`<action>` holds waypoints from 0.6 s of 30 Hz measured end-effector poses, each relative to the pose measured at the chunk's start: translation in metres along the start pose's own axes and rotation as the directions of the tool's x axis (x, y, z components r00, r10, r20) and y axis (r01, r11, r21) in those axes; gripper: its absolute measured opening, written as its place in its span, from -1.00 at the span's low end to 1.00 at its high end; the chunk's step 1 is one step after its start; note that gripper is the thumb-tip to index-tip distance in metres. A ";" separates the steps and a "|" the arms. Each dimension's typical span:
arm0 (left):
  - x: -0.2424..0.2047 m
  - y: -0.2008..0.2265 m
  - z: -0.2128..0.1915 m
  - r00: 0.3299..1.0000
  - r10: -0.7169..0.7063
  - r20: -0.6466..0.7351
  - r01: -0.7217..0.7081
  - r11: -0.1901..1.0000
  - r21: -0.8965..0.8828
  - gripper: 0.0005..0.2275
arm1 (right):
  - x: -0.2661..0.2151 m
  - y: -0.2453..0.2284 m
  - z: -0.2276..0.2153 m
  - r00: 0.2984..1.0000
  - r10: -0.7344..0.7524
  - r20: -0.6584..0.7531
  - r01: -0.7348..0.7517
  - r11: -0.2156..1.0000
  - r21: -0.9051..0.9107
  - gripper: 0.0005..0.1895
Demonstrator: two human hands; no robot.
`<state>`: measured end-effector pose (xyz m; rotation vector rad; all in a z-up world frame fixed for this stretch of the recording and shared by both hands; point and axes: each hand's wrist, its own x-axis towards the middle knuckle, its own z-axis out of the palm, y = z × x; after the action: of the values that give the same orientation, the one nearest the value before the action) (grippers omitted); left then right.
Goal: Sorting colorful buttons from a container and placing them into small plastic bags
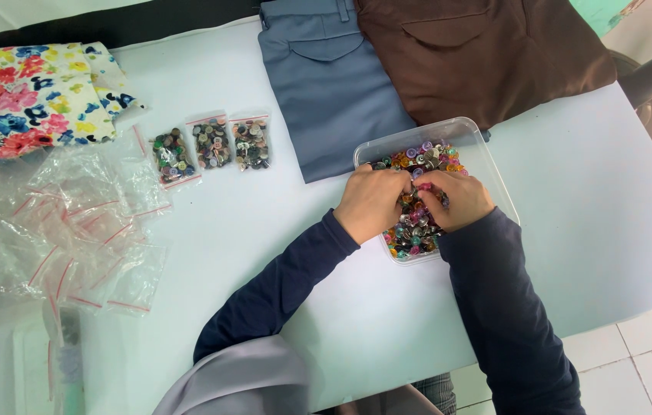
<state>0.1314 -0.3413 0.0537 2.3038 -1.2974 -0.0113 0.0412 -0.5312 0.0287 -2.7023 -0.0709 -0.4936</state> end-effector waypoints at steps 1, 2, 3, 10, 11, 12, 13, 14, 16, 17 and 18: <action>-0.002 0.002 0.000 1.000 -0.001 -0.002 0.001 1.000 0.001 -0.79 | 0.001 -0.004 -0.003 1.000 -0.003 0.000 0.003 1.000 0.000 -0.78; -0.003 0.005 0.000 1.000 -0.009 -0.024 0.010 1.000 0.017 -0.77 | 0.003 -0.008 -0.006 1.000 -0.005 -0.026 0.005 1.000 0.021 -0.81; -0.004 0.007 0.000 0.999 -0.017 -0.046 0.018 0.999 0.033 -0.74 | 0.004 -0.011 -0.009 0.999 -0.006 -0.051 0.009 0.999 0.043 -0.84; -0.006 0.012 -0.008 0.984 0.027 -0.179 -0.033 0.999 -0.033 -0.71 | 0.003 -0.004 -0.001 0.988 -0.030 -0.149 0.028 0.999 -0.015 -0.82; -0.007 0.015 -0.013 0.963 0.058 -0.265 -0.087 0.992 -0.096 -0.69 | 0.004 -0.001 -0.001 0.983 -0.048 -0.178 0.040 0.998 -0.050 -0.80; -0.008 0.017 -0.020 0.933 0.083 -0.351 -0.145 0.978 -0.153 -0.67 | 0.006 0.002 -0.001 0.976 -0.067 -0.207 0.050 0.995 -0.086 -0.78; -0.012 0.020 -0.028 0.933 0.083 -0.351 -0.144 0.978 -0.150 -0.67 | 0.009 -0.010 -0.012 0.975 -0.069 -0.209 0.053 0.995 -0.085 -0.78; -0.017 0.022 -0.037 0.897 0.097 -0.432 -0.186 0.968 -0.169 -0.70 | 0.012 -0.023 -0.023 0.946 -0.129 -0.297 0.108 0.990 -0.085 -0.76; -0.028 0.022 -0.046 0.853 0.105 -0.511 -0.226 0.957 -0.182 -0.72 | 0.014 -0.042 -0.035 0.905 -0.189 -0.382 0.168 0.982 -0.088 -0.72; -0.034 0.018 -0.046 0.828 0.121 -0.547 -0.229 0.964 -0.133 -0.76 | 0.012 -0.048 -0.037 0.853 -0.249 -0.458 0.181 0.965 -0.188 -0.72; -0.040 0.014 -0.046 0.801 0.138 -0.582 -0.227 0.970 -0.082 -0.79 | 0.011 -0.055 -0.038 0.792 -0.315 -0.523 0.184 0.940 -0.287 -0.71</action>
<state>0.1100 -0.2962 0.0913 1.8291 -1.1365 0.5921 0.0325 -0.4956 0.0849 -2.6416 -0.2264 -1.4467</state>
